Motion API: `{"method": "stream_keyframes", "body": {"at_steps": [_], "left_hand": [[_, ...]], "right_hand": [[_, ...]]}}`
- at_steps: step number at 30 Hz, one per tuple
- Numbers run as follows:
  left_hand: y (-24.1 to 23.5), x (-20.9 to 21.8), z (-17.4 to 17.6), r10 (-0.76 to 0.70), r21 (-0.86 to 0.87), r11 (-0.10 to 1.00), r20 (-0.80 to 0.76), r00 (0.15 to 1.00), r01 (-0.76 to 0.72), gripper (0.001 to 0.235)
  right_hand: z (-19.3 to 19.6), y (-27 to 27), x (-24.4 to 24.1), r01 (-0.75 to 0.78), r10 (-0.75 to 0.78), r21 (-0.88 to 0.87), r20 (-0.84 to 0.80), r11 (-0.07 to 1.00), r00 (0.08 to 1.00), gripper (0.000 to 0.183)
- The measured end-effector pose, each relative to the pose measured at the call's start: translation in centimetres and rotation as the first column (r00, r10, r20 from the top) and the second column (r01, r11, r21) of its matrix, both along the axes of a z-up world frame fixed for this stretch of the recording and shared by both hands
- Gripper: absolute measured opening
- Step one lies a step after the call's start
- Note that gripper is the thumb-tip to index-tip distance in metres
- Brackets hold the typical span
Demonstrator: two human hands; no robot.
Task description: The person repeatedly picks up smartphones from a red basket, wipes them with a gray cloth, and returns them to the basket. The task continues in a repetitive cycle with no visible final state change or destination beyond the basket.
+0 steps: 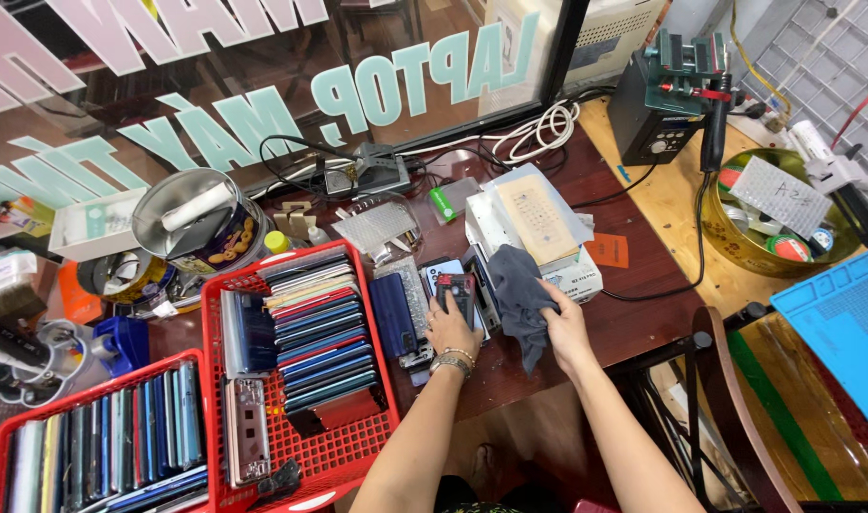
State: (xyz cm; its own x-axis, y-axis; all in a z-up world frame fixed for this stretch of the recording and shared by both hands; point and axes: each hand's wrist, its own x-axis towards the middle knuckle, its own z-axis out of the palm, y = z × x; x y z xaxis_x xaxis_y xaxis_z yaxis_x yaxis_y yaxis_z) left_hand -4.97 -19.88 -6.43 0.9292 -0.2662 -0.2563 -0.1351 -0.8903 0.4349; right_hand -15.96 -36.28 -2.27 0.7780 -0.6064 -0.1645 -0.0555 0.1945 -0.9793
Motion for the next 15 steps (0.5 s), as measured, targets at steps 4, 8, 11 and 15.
{"method": "stream_keyframes", "body": {"at_steps": [4, 8, 11, 15], "left_hand": [[2.0, 2.7, -0.9, 0.002, -0.76, 0.562, -0.393, 0.92, -0.326, 0.079], [5.3, 3.0, 0.3, -0.531, -0.57, -0.133, -0.65, 0.543, -0.811, 0.058], [6.3, 2.5, 2.7, -0.502, -0.512, -0.089, -0.718, 0.483, -0.854, 0.055], [10.0, 1.5, 5.4, -0.518, -0.608, 0.148, -0.72, 0.462, -0.78, 0.055]], "right_hand": [[1.1, 1.7, 0.6, -0.022, 0.023, -0.113, 0.001, 0.993, 1.0, 0.044], [3.3, 9.0, 2.6, -0.159, 0.251, -0.722, 0.022, 0.674, 0.968, 0.035], [4.7, 12.9, 4.3, -0.124, 0.118, -0.802, -0.068, 0.584, 0.991, 0.035], [6.5, 10.5, 7.3, 0.052, -0.088, -0.816, 0.001, 0.575, 0.996, 0.038]]}}
